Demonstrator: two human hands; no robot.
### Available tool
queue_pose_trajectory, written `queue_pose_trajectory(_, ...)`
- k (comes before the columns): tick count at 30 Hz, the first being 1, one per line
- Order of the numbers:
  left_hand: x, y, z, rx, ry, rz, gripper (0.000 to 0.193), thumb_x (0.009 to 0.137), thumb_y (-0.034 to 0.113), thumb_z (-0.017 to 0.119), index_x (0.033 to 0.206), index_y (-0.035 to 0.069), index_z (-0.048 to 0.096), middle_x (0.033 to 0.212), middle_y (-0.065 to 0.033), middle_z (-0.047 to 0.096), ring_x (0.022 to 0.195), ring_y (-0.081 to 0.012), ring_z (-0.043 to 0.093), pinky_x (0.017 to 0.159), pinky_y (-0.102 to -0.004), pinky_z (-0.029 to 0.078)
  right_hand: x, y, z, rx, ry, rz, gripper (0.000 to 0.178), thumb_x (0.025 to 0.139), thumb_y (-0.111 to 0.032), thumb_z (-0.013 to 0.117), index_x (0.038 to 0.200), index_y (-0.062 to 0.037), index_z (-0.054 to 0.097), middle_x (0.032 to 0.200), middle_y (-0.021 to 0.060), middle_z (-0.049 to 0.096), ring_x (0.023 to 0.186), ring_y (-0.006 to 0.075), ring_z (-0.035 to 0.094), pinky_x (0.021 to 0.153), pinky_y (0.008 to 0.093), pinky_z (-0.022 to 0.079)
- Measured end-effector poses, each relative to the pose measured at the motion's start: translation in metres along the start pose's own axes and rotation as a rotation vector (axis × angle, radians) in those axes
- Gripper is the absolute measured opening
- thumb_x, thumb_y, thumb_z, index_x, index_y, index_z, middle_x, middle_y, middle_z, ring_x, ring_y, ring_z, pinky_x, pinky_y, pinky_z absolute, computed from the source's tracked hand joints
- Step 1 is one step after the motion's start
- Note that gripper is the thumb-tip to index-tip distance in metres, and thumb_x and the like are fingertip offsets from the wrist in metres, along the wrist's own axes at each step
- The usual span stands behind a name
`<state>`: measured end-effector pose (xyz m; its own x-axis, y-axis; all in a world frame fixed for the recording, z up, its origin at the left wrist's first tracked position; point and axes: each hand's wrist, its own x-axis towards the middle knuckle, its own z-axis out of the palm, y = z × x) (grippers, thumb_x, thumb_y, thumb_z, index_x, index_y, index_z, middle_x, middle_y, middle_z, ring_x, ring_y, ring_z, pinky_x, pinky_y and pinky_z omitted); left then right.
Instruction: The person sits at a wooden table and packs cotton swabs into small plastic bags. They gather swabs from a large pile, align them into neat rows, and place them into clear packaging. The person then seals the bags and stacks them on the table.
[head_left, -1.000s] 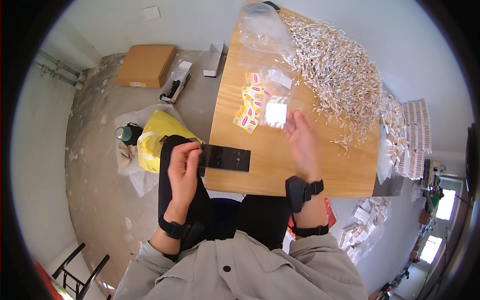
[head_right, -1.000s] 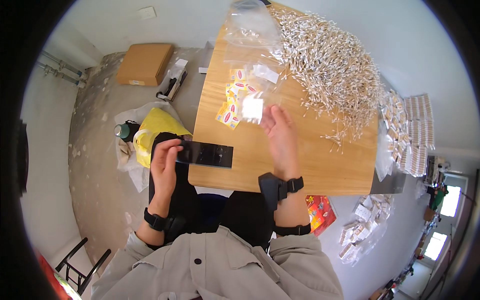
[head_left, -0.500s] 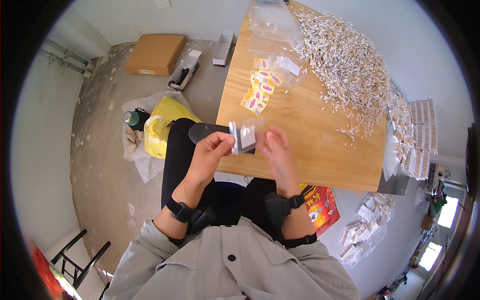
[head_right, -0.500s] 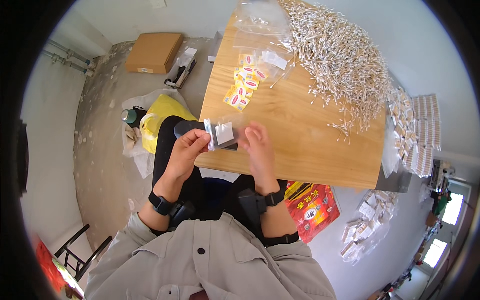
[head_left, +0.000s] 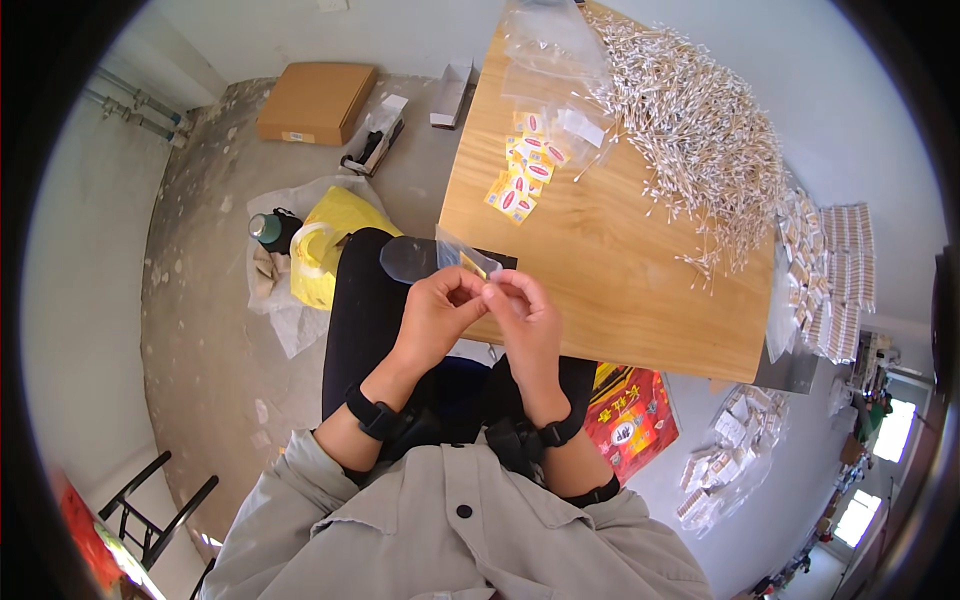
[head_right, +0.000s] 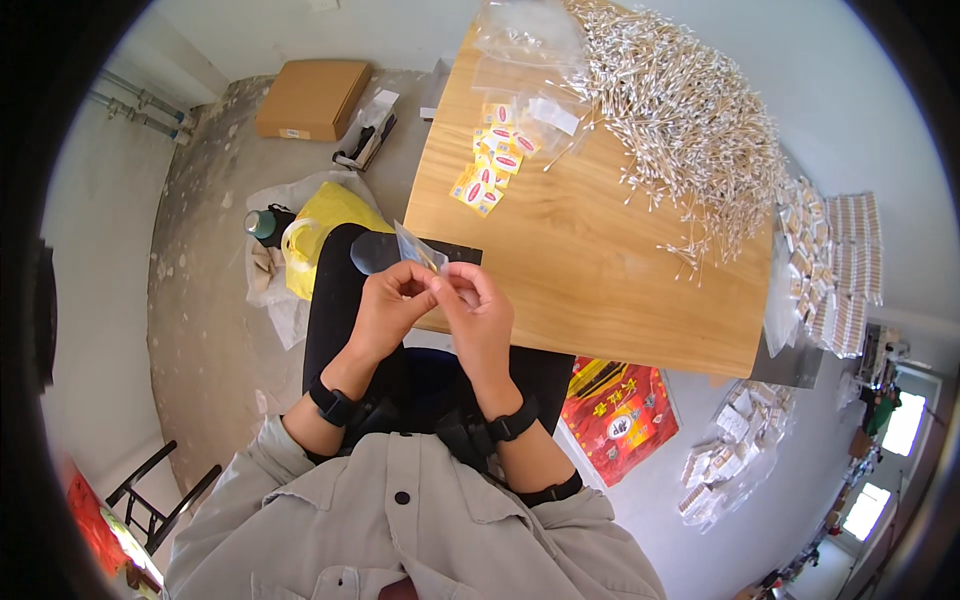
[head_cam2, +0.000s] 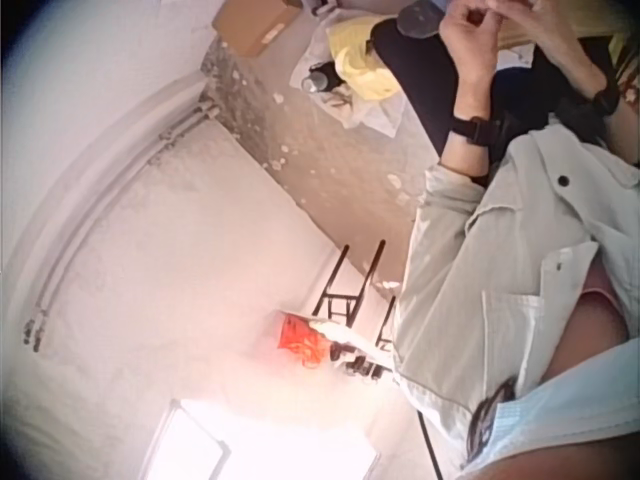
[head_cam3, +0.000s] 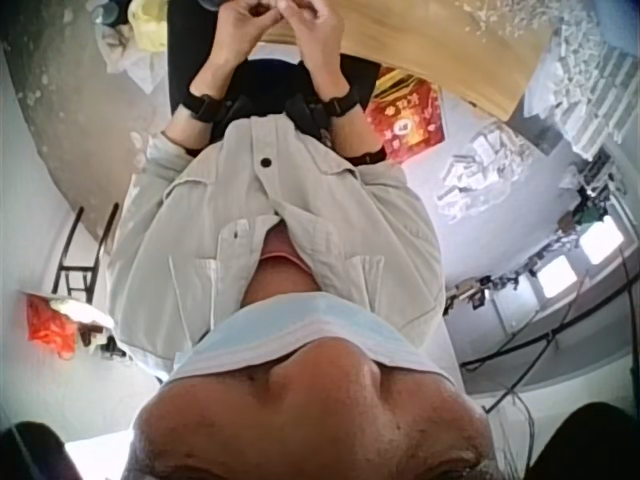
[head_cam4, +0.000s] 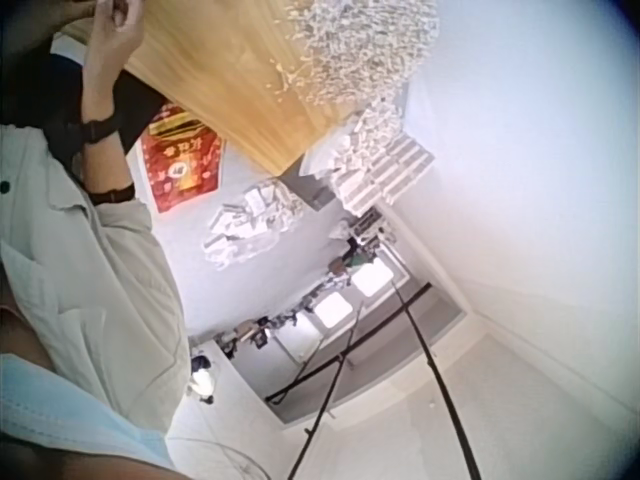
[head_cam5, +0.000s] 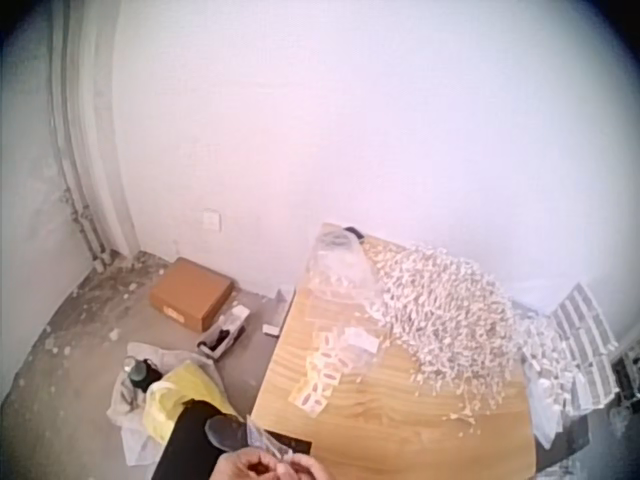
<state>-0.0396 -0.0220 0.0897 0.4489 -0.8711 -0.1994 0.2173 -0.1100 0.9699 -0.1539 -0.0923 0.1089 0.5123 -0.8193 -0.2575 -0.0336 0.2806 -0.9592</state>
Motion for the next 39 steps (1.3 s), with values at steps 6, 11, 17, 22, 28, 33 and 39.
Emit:
queue_pose_trajectory(6, 0.002, -0.002, -0.002, -0.185, -0.061, -0.097, 0.01, 0.093, 0.007, 0.065, 0.094, -0.003, 0.065, 0.088, -0.0043, 0.068, 0.082, -0.009, 0.063, 0.078, -0.0236, 0.052, 0.01, 0.005, -0.011, 0.169, -0.017, 0.102, 0.019, 0.096, -0.011, 0.061, 0.105, 0.0045, 0.065, 0.097, 0.0082, 0.069, 0.088, 0.0137, 0.066, 0.081, 0.0273, 0.054)
queue_pose_trajectory(11, 0.0, -0.004, 0.003, -0.252, -0.037, -0.109, 0.01, 0.095, 0.008, 0.062, 0.096, -0.002, 0.061, 0.088, -0.0055, 0.068, 0.081, -0.0089, 0.063, 0.076, -0.0235, 0.052, 0.009, 0.003, -0.005, -0.126, 0.113, -0.135, 0.01, 0.096, -0.005, 0.058, 0.099, 0.0026, 0.063, 0.095, 0.0109, 0.068, 0.085, 0.0138, 0.068, 0.075, 0.0265, 0.054)
queue_pose_trajectory(17, -0.001, 0.001, 0.007, -0.269, 0.054, -0.115, 0.009, 0.094, 0.011, 0.063, 0.093, 0.002, 0.061, 0.083, -0.0017, 0.065, 0.077, -0.0064, 0.06, 0.071, -0.0226, 0.049, 0.013, 0.008, -0.013, -0.651, 0.073, -0.622, 0.015, 0.087, 0.008, 0.057, 0.096, -0.0022, 0.064, 0.088, 0.012, 0.061, 0.08, 0.0248, 0.066, 0.066, 0.0313, 0.051)
queue_pose_trajectory(22, -0.008, 0.011, 0.018, 0.236, 0.081, 0.149, 0.006, 0.088, 0.003, 0.067, 0.089, 0.001, 0.062, 0.081, -0.0014, 0.06, 0.068, -0.0072, 0.055, 0.068, -0.0214, 0.047, 0.02, 0.03, -0.014, -0.482, 0.107, -0.48, 0.011, 0.088, 0.005, 0.059, 0.096, 0.0002, 0.065, 0.092, 0.0103, 0.064, 0.082, 0.0215, 0.065, 0.072, 0.0295, 0.051)
queue_pose_trajectory(28, 0.002, 0.011, 0.006, 0.392, 0.189, 0.563, 0.01, 0.084, 0.002, 0.069, 0.092, 0.003, 0.062, 0.088, -0.0042, 0.059, 0.077, -0.0134, 0.056, 0.071, -0.0263, 0.046, 0.021, 0.023, -0.033, 0.004, 0.017, 0.018, 0.013, 0.092, -0.007, 0.065, 0.101, 0.0019, 0.068, 0.097, 0.0056, 0.07, 0.089, 0.0127, 0.064, 0.078, 0.0269, 0.051)
queue_pose_trajectory(33, 0.015, -0.004, -0.005, 0.135, 0.456, 0.15, 0.026, 0.091, 0.022, 0.069, 0.101, -0.001, 0.064, 0.09, -0.0032, 0.061, 0.079, -0.0123, 0.057, 0.076, -0.0252, 0.044, 0.02, 0.019, -0.036, -0.06, -0.043, -0.051, 0.012, 0.092, -0.008, 0.065, 0.1, 0.0013, 0.069, 0.094, 0.0052, 0.07, 0.09, 0.0139, 0.064, 0.08, 0.0264, 0.051)
queue_pose_trajectory(39, 0.008, -0.018, -0.014, -0.29, 0.054, -0.152, 0.018, 0.095, 0.022, 0.065, 0.097, 0.004, 0.067, 0.082, 0.0037, 0.064, 0.078, -0.0021, 0.052, 0.071, -0.0199, 0.04, 0.023, 0.026, -0.029, -0.183, -0.141, -0.139, 0.012, 0.088, -0.002, 0.066, 0.1, -0.0002, 0.068, 0.097, 0.005, 0.065, 0.087, 0.0132, 0.063, 0.08, 0.0257, 0.051)
